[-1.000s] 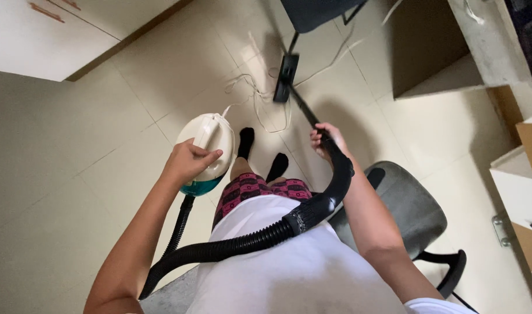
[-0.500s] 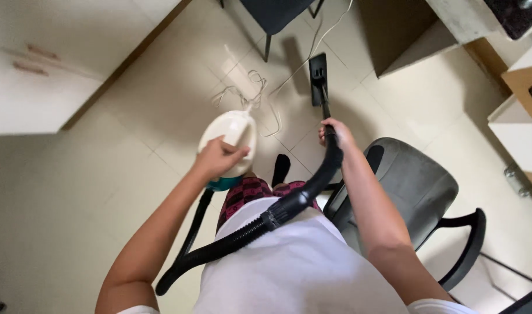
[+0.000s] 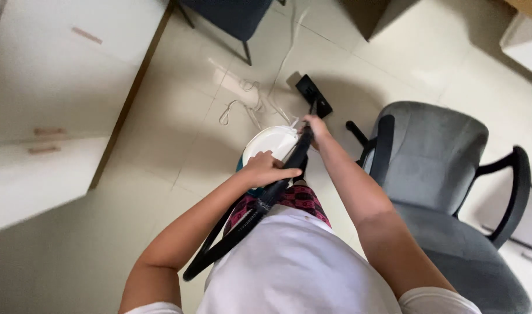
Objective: Vacuuming the floor in a home office area.
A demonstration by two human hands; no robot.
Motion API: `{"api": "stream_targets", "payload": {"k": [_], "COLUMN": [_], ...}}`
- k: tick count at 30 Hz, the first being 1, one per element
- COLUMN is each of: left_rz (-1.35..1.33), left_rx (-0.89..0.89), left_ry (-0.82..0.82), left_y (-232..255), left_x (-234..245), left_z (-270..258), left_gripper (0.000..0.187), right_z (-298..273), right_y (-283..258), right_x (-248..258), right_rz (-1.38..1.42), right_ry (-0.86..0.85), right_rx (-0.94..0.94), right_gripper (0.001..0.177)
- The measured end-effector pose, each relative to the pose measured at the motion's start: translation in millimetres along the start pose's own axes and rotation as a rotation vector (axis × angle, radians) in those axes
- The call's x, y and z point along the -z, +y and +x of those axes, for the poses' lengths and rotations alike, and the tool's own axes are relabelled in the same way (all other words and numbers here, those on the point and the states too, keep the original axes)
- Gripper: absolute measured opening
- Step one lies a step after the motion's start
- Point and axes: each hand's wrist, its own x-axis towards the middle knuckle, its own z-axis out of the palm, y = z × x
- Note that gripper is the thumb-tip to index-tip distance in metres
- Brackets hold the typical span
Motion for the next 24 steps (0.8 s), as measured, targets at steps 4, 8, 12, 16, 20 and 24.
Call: {"api": "stream_targets", "payload": {"k": [4, 8, 12, 16, 20, 24], "left_rz": [0.057, 0.016, -0.045, -0.036, -0.046, -0.104], "left_rx": [-0.061, -0.022, -0.025, -0.001, -0.075, -0.086], "left_ry": [0.039, 0.109, 0.186, 0.154, 0.201, 0.248], "left_y": [-23, 0, 17, 52, 72, 98], "left_x": [-14, -21, -39, -64, -91, -107], "left_z": [24, 25, 37, 43, 56, 58], "left_gripper": [0.069, 0.060, 0.063, 0.062, 0.061, 0.056], "right_z": [-31, -47, -49, -106, -125, -118], "right_y": [11, 22, 47, 42, 55, 81], "right_x": [1, 44, 134, 201, 250, 278], "right_rz": [-0.103, -0.228, -0.842, -1.329, -1.306, -1.166], "right_ry": [0.011, -0.078, 0.341, 0.803, 0.716, 0.401], "right_rx": [0.052, 0.181, 0.714, 0.728, 0.272, 0.057], "right_gripper": [0.032, 0.051, 0.061, 0.090, 0.135, 0.138]}}
